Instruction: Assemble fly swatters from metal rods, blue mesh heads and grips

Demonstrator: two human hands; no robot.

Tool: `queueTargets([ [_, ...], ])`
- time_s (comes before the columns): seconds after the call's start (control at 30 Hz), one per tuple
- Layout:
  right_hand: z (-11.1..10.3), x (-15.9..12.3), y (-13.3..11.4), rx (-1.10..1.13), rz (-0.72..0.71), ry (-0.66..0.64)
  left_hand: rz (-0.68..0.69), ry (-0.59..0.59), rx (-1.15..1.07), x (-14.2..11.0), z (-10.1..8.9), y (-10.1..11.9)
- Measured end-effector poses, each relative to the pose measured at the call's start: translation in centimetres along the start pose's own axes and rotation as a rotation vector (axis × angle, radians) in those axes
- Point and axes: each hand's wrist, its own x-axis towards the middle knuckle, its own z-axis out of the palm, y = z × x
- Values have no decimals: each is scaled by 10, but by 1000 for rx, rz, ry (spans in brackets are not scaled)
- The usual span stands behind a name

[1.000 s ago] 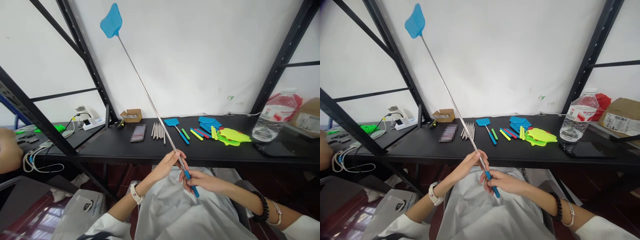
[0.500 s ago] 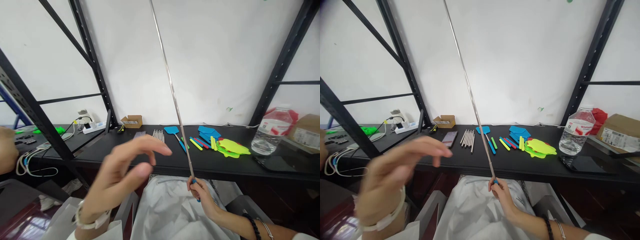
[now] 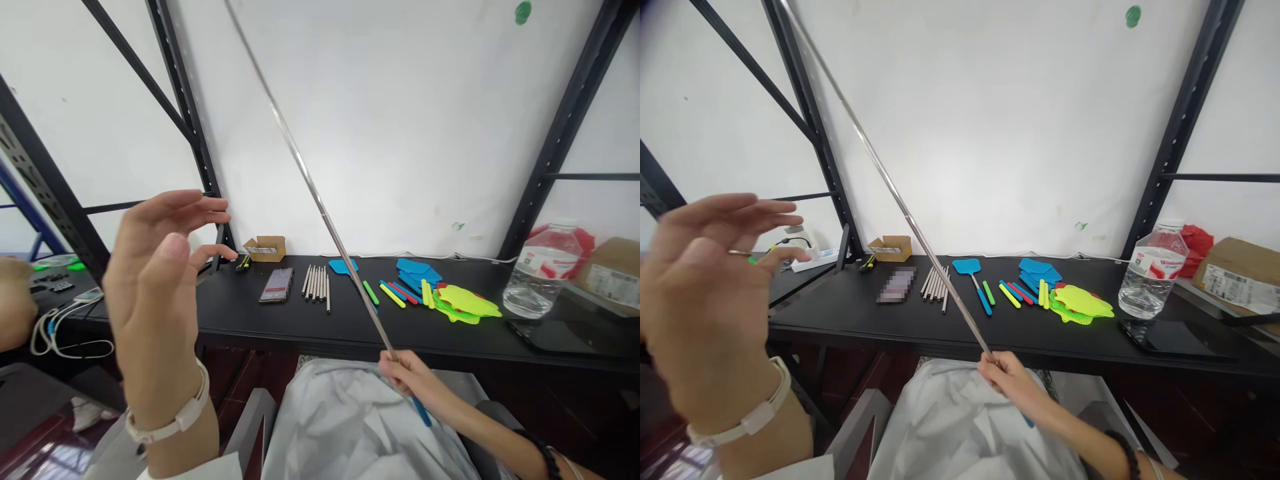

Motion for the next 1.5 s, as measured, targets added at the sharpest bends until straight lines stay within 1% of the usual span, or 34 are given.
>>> queueTargets([
  [0.07,-14,-3,-16,-115,-69,33,27,67,77,11,-1,-15],
  [0.1,-21,-5,-23,-183,-103,46,-8,75,70,16,-5,-25],
  [0.17,-32,-8,-34,-319,-138,38,-127,57,-14,24,-18,-45],
  [0.23,-42,-10,-40,-445,-139,20,-238,40,-141,31,-32,-66],
  [0.3,-53,-10,-41,-555,-141,46,-330,13,-268,38,-44,-86],
  [0.33,-59,-10,-41,-605,-145,75,-369,22,-319,41,-50,-96],
  [0.4,-74,-9,-38,-689,-155,142,-427,106,-416,47,-63,-117],
  [0.47,-92,-10,-36,-763,-159,196,-522,210,-553,50,-80,-139],
  [0.57,-123,-16,-35,-882,-143,237,-656,250,-825,46,-106,-176],
  [0.6,-133,-20,-35,-920,-134,243,-694,265,-883,43,-113,-187],
  [0.7,-159,-35,-39,-985,-93,270,-800,392,-956,34,-130,-212],
  [0.73,-166,-40,-40,-997,-79,286,-821,416,-975,32,-133,-217],
  [0.8,-180,-49,-42,-1023,-57,334,-837,413,-1016,28,-137,-223],
  [0.9,-200,-55,-40,-1067,-24,420,-814,374,-1048,26,-141,-226],
  [0.97,-212,-55,-35,-1076,10,458,-783,377,-1039,24,-145,-229],
  [1.03,-223,-53,-28,-1070,19,471,-749,399,-1029,21,-150,-233],
  [1.1,-230,-50,-21,-1052,-10,456,-721,420,-1035,18,-155,-238],
  [1.23,-230,-46,-14,-1038,-75,433,-672,456,-1070,15,-163,-243],
  [1.4,-220,-46,-19,-1024,-52,441,-617,544,-1189,17,-168,-240],
  [1.5,-214,-46,-21,-1004,-60,450,-607,567,-1217,19,-170,-237],
])
